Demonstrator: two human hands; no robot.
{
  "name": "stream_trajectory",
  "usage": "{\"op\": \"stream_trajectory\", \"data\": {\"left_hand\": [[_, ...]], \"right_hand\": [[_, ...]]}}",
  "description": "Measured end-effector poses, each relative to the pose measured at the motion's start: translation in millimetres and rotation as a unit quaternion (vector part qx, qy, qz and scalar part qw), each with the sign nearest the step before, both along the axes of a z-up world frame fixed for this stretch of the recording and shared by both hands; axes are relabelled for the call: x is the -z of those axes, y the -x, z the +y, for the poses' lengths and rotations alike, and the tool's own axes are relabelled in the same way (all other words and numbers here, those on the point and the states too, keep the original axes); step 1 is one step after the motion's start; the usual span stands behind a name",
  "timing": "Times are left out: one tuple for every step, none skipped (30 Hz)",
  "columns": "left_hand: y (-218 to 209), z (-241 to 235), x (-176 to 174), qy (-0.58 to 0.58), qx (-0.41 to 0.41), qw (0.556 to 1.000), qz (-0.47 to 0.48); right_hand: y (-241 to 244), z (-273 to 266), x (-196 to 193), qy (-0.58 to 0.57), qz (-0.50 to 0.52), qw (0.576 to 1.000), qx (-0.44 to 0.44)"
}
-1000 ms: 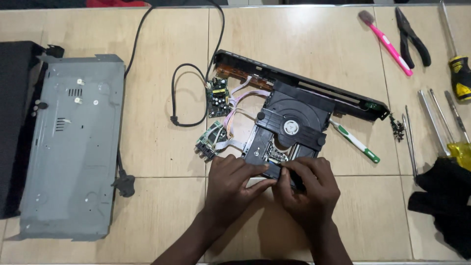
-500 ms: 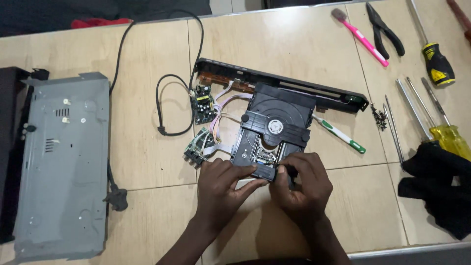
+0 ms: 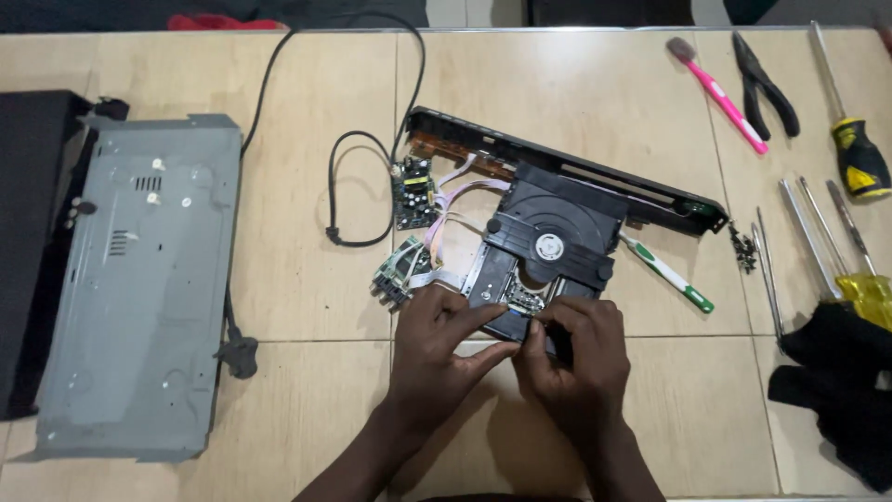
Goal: The person cleans the internal components of a disassembled DVD drive using a toothbrush and a black cloth. They wipe the circuit board and mechanical parts, then use a screwdriver to manipulate a small component within the drive's mechanism.
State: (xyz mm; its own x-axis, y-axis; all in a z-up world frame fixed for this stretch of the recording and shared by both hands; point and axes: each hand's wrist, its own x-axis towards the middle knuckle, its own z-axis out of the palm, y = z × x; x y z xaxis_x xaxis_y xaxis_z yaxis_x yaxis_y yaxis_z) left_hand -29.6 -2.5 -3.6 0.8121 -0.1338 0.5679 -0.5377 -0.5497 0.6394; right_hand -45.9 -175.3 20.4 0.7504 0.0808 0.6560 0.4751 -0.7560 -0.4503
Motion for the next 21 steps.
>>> {"op": "stream_trajectory", "data": {"left_hand": [[0.4,0.5,-1.5,0.015,0.013,1.0,-0.001],[0.8,0.7,-3.3,0.029,0.027,0.999,-0.001],[2.4,1.1,-1.0,0.029,0.024,0.999,0.0],[3.5,1.2,0.9,0.035,0.022,0.999,0.009],[0.5,0.3,3.0,0.042,0.022,0.999,0.014],[0.1,0.7,4.9,0.042,0.021,0.999,0.01],[0.5,0.5,7.3,0.041,0.02,0.999,0.015],[1.1,0.1,10.0,0.039,0.018,0.999,0.019],[1.4,-0.3,11.0,0.04,0.018,0.999,0.021],[1.8,-0.6,12.3,0.047,0.018,0.998,0.028],[2.4,-0.9,13.6,0.054,0.018,0.998,0.036],[3.1,-0.7,10.7,0.054,0.017,0.998,0.039],[1.9,-0.3,7.9,0.051,0.021,0.998,0.026],[0.7,0.0,5.0,0.048,0.025,0.998,0.013],[0.9,0.5,5.0,0.047,0.023,0.999,0.013],[1.1,0.9,4.9,0.046,0.023,0.999,0.012],[1.3,0.7,5.0,0.047,0.025,0.999,0.012],[1.5,1.2,5.0,0.046,0.024,0.999,0.012],[1.4,1.0,5.1,0.04,0.023,0.999,0.012],[1.1,0.5,5.2,0.033,0.022,0.999,0.012],[1.2,0.5,4.5,0.034,0.024,0.999,0.011]], "right_hand": [[0.7,1.7,-2.0,0.004,-0.006,1.0,0.002],[1.5,3.2,-4.2,0.007,-0.012,1.0,0.004],[2.7,3.9,-4.0,0.007,-0.011,1.0,0.001],[3.5,4.4,-4.3,0.005,-0.008,1.0,0.005],[0.8,3.9,-4.5,0.004,-0.01,1.0,0.011],[-0.3,4.6,-4.2,0.005,-0.014,1.0,0.009],[-0.1,4.7,-3.7,0.002,-0.01,1.0,0.007],[0.2,4.6,-2.8,-0.001,-0.006,1.0,0.004],[-0.1,3.9,-1.9,0.0,-0.004,1.0,0.004],[-0.3,3.1,-0.8,0.005,-0.001,1.0,0.0],[-0.4,2.4,0.2,0.01,0.003,1.0,-0.005],[1.0,3.9,-1.1,0.01,0.005,1.0,-0.005],[0.3,5.4,-2.2,0.015,0.001,1.0,-0.001],[-0.3,6.9,-3.4,0.019,-0.004,1.0,0.004],[-0.4,6.6,-2.0,0.018,-0.004,1.0,0.002],[-0.4,6.1,-0.6,0.02,-0.003,1.0,0.003],[0.0,5.0,0.7,0.023,-0.002,1.0,0.006],[-0.6,5.3,1.6,0.022,-0.002,1.0,0.005],[-0.8,4.8,2.2,0.021,-0.002,1.0,0.003],[-1.2,4.0,2.8,0.02,-0.003,1.0,0.002],[-1.2,4.6,1.6,0.02,-0.003,1.0,0.004]]}}
